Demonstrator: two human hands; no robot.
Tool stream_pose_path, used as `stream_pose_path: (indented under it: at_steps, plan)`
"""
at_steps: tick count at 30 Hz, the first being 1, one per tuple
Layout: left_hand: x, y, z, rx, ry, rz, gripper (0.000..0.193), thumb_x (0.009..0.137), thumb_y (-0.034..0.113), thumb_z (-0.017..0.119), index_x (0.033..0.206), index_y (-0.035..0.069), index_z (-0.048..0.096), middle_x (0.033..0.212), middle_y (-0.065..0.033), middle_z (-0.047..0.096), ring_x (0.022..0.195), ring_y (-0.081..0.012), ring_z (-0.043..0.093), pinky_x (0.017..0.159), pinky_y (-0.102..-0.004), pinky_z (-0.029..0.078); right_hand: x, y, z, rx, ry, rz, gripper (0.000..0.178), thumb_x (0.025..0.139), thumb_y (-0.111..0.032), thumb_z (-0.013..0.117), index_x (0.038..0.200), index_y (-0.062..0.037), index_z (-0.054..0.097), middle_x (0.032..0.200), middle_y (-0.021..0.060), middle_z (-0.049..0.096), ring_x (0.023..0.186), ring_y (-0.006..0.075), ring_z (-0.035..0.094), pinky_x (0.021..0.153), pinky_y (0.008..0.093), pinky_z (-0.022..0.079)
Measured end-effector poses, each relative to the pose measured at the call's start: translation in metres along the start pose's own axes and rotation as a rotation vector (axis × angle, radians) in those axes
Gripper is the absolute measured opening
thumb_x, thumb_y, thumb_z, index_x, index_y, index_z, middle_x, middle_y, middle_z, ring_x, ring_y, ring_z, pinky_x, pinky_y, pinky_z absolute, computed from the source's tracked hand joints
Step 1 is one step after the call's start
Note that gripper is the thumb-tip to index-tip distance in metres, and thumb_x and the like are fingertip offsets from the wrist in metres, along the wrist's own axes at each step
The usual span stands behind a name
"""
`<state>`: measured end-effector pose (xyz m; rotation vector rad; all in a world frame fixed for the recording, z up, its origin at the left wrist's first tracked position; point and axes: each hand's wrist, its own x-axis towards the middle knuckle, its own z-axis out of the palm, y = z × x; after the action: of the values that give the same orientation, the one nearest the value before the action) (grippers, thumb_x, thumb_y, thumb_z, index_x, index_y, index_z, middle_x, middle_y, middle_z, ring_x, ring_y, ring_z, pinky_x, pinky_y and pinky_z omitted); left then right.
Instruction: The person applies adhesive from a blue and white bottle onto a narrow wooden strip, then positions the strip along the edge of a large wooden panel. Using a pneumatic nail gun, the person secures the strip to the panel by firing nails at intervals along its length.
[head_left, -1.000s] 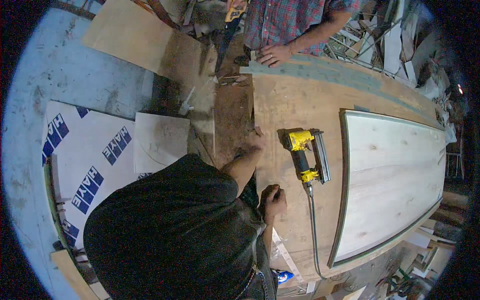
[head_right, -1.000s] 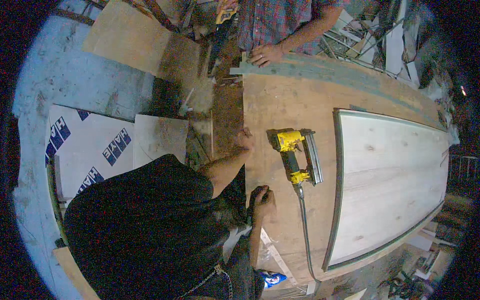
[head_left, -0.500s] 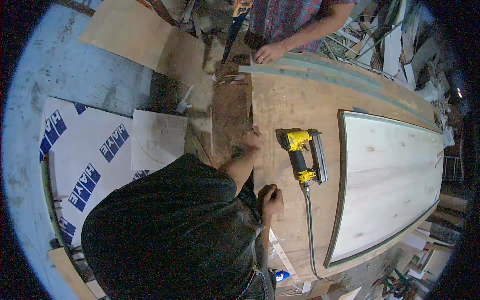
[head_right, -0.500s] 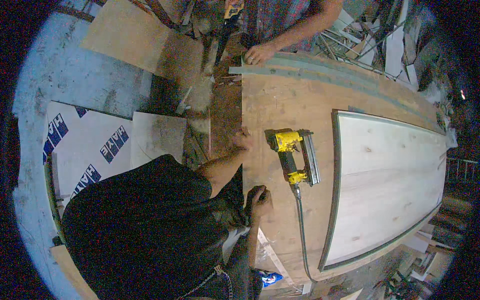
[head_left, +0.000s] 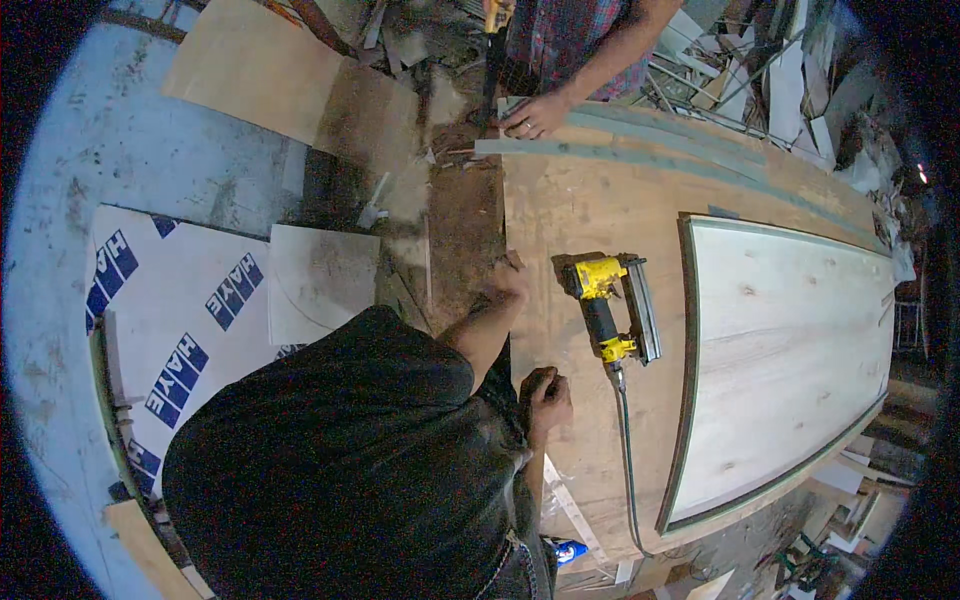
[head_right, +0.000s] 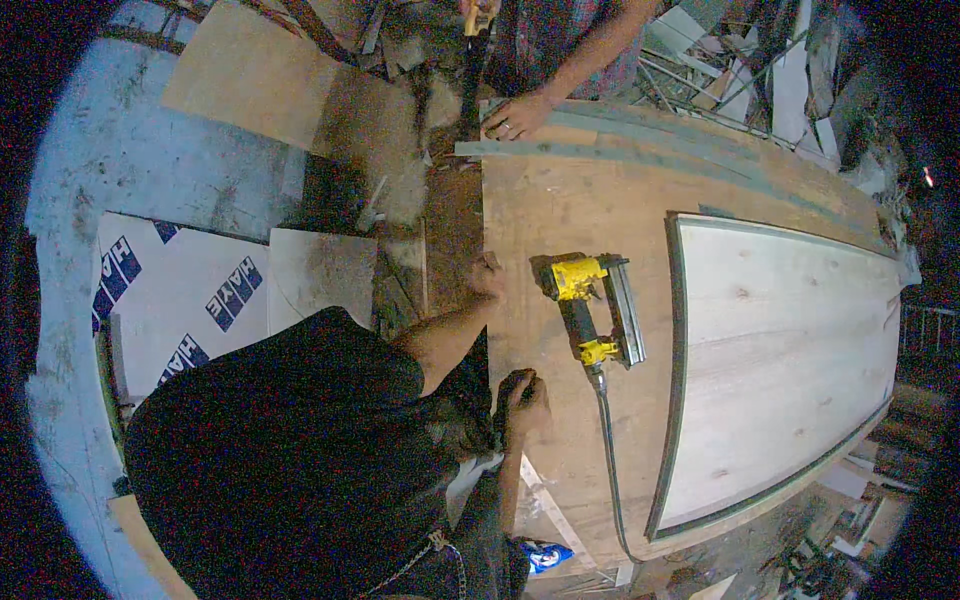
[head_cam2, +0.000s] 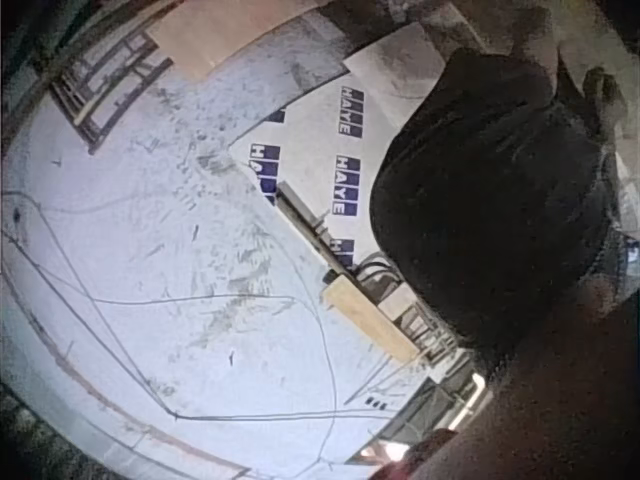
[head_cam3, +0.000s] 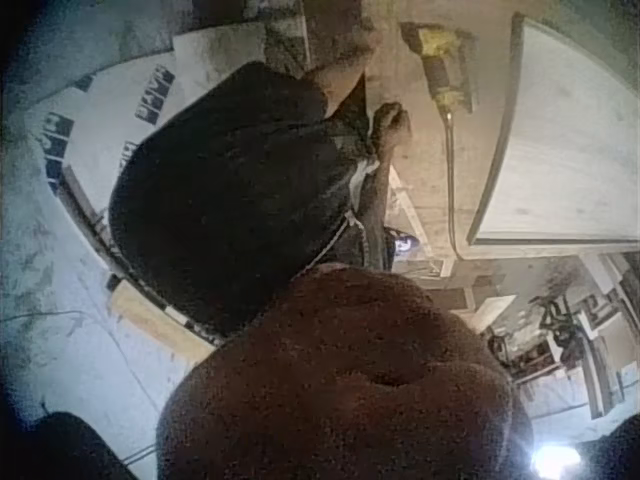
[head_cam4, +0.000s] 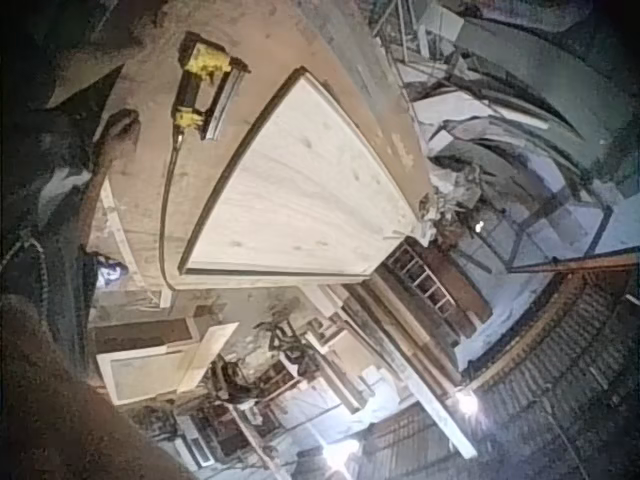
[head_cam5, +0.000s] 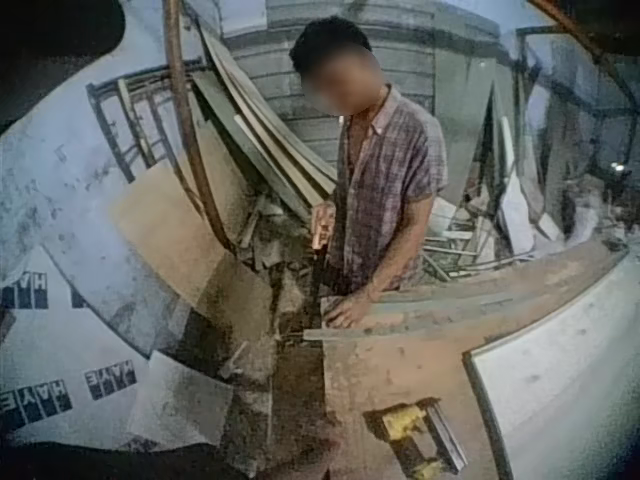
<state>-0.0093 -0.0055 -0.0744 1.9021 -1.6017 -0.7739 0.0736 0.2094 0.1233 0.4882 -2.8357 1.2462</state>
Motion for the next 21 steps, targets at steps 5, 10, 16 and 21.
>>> stream_pose_path:
  at_steps: [5,10,16,21]
  plan:
    - [-0.029,0.061,-0.045,0.023,0.201,0.200,0.042,0.087,0.039,0.046,0.076,0.002,0.063,0.069,-0.0175,0.061,0.062,-0.0363,0.058,0.058,-0.0456,0.044,0.000,0.005,-0.002,0.000,0.069,0.057,0.035,0.088,-0.029,0.051,0.064,-0.0043,0.052,0.057,0.0170,0.053,0.048,0.0337,0.052,0.044,0.0401,0.039]
    - [-0.014,0.049,-0.064,0.087,0.253,0.249,0.038,0.086,0.038,0.047,0.072,0.006,0.061,0.063,-0.0151,0.060,0.060,-0.0371,0.056,0.057,-0.0458,0.044,-0.002,0.012,0.002,0.004,0.017,-0.043,0.034,0.088,-0.029,0.051,0.066,-0.0030,0.054,0.057,0.0172,0.054,0.048,0.0330,0.053,0.044,0.0394,0.039]
    - [-0.005,0.029,-0.044,0.110,0.225,0.254,0.039,0.086,0.038,0.046,0.068,0.006,0.060,0.060,-0.0163,0.057,0.052,-0.0344,0.053,0.051,-0.0456,0.043,0.001,0.003,0.000,0.097,-0.022,0.046,0.034,0.088,-0.027,0.052,0.065,-0.0024,0.053,0.056,0.0160,0.053,0.047,0.0278,0.051,0.044,0.0376,0.038]
    - [0.019,-0.024,0.012,-0.047,0.280,0.427,0.044,0.086,0.038,0.045,0.059,0.006,0.059,0.051,-0.0158,0.054,0.043,-0.0350,0.052,0.047,-0.0459,0.043,0.002,-0.014,-0.009,0.133,0.005,0.077,0.034,0.088,-0.027,0.053,0.063,-0.0029,0.051,0.055,0.0153,0.051,0.045,0.0269,0.050,0.043,0.0371,0.038]
